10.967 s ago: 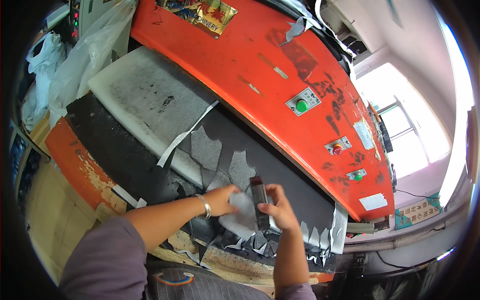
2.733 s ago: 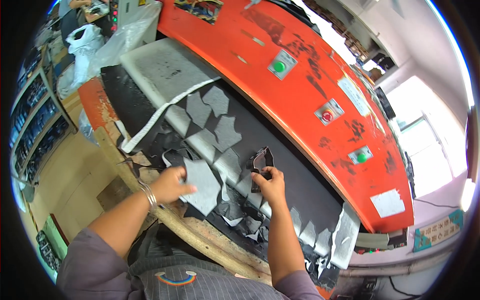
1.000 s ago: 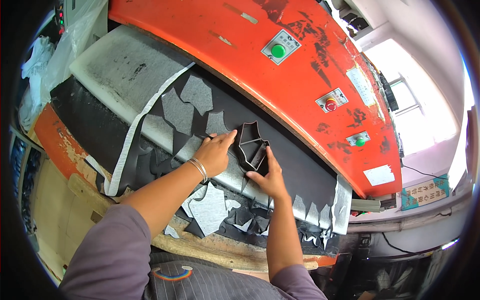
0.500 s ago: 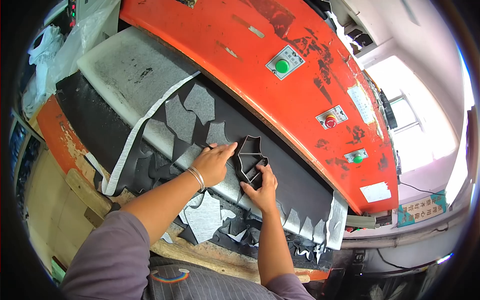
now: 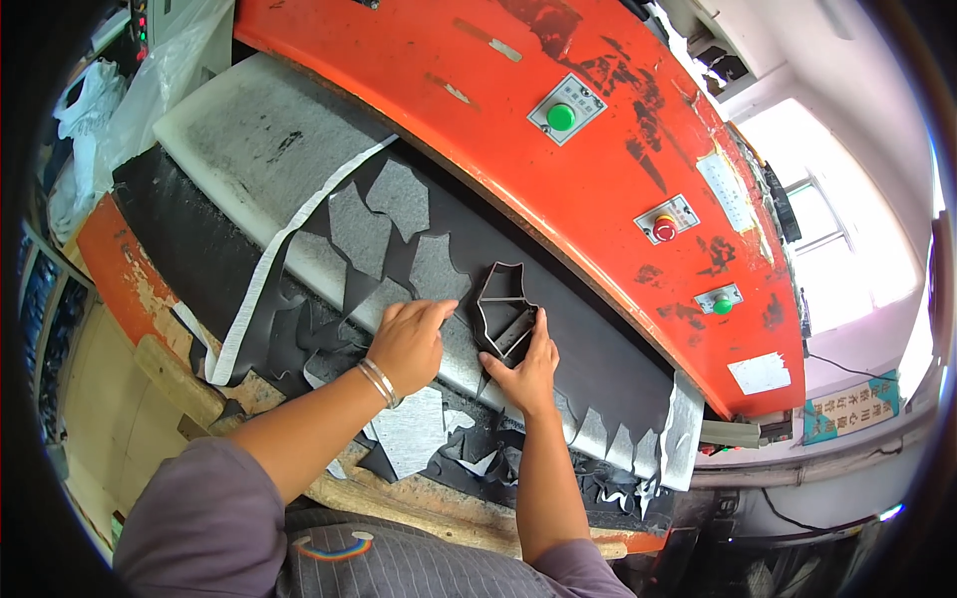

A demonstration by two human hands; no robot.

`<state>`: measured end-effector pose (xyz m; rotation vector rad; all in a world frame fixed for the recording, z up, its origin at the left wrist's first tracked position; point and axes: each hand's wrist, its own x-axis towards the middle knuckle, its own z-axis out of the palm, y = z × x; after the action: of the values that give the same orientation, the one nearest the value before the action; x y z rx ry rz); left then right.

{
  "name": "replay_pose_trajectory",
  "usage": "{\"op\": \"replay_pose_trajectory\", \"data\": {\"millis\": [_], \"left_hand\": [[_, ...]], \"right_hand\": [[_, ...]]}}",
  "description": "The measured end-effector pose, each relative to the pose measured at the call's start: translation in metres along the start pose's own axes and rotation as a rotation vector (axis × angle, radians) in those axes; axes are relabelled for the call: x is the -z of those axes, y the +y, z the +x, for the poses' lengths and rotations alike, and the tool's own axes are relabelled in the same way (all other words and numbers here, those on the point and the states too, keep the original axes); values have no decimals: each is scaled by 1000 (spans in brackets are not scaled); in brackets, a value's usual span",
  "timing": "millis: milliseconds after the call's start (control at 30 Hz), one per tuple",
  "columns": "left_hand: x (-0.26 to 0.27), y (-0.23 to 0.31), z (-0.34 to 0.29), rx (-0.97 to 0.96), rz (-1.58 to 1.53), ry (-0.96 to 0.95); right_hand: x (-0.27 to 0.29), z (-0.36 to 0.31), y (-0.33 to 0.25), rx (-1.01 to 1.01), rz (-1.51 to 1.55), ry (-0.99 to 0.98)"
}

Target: Manually position a die on leather material and operate a hydraulic press to cut out shoe components.

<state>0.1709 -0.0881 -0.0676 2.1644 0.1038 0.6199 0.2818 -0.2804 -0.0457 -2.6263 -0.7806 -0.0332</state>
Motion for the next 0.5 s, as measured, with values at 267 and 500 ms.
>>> {"op": "replay_pose_trajectory", "data": {"millis": [267,500], "left_hand": [[-27,-20,39,33,38,-59],[-30,-20,54,52,135,-166]], "right_hand": [[2,-3,16,70,34,-88],[13,17,23,103,24,-153]]}}
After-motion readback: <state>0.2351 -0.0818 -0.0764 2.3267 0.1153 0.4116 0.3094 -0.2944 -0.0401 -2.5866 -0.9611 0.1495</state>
